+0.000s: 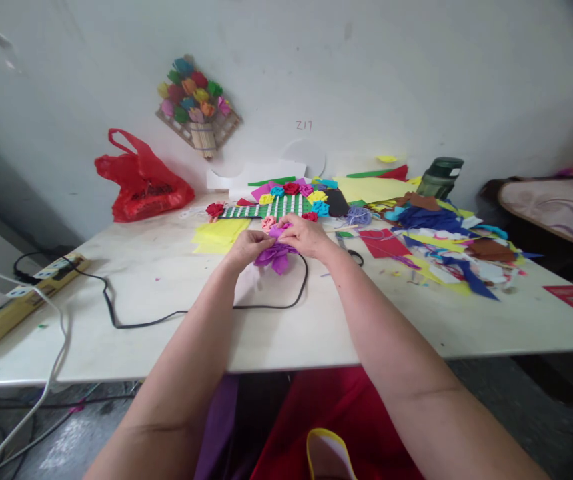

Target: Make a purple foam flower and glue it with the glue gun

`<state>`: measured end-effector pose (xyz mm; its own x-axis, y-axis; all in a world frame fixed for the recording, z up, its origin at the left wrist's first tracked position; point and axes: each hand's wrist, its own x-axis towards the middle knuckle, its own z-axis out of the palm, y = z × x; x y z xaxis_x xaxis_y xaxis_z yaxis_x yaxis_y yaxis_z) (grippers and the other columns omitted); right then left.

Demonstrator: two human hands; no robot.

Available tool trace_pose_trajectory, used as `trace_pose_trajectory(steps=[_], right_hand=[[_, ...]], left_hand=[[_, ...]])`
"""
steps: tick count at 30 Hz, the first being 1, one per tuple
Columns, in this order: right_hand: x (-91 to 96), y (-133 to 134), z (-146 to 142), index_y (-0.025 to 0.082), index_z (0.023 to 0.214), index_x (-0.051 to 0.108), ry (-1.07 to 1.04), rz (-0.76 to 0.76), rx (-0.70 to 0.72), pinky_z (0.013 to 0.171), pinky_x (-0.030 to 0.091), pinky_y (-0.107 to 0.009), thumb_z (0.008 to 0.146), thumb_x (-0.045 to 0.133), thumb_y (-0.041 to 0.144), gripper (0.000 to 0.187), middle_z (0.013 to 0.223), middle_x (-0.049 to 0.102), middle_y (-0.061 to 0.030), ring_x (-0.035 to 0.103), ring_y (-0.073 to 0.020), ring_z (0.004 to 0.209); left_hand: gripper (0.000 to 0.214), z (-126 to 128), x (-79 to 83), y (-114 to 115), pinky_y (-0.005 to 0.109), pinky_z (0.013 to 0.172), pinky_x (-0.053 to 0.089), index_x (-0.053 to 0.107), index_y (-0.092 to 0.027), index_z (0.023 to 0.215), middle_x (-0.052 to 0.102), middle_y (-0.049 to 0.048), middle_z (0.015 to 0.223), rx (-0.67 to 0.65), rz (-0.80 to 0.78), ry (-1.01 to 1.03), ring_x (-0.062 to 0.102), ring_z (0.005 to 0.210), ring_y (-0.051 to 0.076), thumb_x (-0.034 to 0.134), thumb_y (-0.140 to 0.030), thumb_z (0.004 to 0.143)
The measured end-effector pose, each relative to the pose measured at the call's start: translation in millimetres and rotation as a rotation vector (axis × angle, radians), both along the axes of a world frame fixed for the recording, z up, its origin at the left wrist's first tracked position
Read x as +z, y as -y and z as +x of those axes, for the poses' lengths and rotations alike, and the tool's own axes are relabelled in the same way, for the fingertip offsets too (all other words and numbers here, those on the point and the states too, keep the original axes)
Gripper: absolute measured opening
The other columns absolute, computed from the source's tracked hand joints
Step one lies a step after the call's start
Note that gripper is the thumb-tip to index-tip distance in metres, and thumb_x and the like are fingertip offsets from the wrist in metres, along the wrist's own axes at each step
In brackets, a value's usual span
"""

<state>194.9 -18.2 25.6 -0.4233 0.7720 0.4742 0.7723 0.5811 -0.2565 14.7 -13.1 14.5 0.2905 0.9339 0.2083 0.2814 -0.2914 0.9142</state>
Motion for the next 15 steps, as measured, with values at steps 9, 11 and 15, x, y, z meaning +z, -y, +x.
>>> trace_pose_trajectory(steps=[9,11,15], right_hand=[[2.3,3.8,-0.5,0.023,0.081,0.07,-0.01,0.058,0.054,0.067,0.041,-0.023,0.082,0.054,0.027,0.017,0.117,0.058,0.0015,0.059,-0.0126,0.087],[2.5,3.8,-0.6,0.024,0.082,0.07,-0.023,0.05,0.057,0.068,0.041,-0.023,0.081,0.054,0.027,0.016,0.117,0.058,0.0017,0.059,-0.0127,0.087],[2.0,2.7,-1.0,0.024,0.081,0.071,-0.046,0.043,0.048,0.07,0.042,-0.024,0.081,0.056,0.028,0.015,0.114,0.059,0.0023,0.059,-0.0123,0.086]], left_hand=[[0.027,-0.1,-3.1,-4.6,0.022,0.043,0.026,0.064,-0.01,0.067,0.053,0.0005,0.054,-0.037,-0.248,0.307,0.042,0.046,0.008,0.069,-0.035,0.06],[0.027,0.6,-2.0,-3.9,0.022,0.044,0.028,0.065,-0.009,0.069,0.055,0.0016,0.055,-0.022,-0.267,0.324,0.044,0.047,0.008,0.07,-0.033,0.058],[0.026,0.8,-2.1,-3.2,0.022,0.046,0.031,0.066,-0.009,0.066,0.058,0.0026,0.055,-0.049,-0.291,0.369,0.046,0.047,0.008,0.074,-0.03,0.053]])
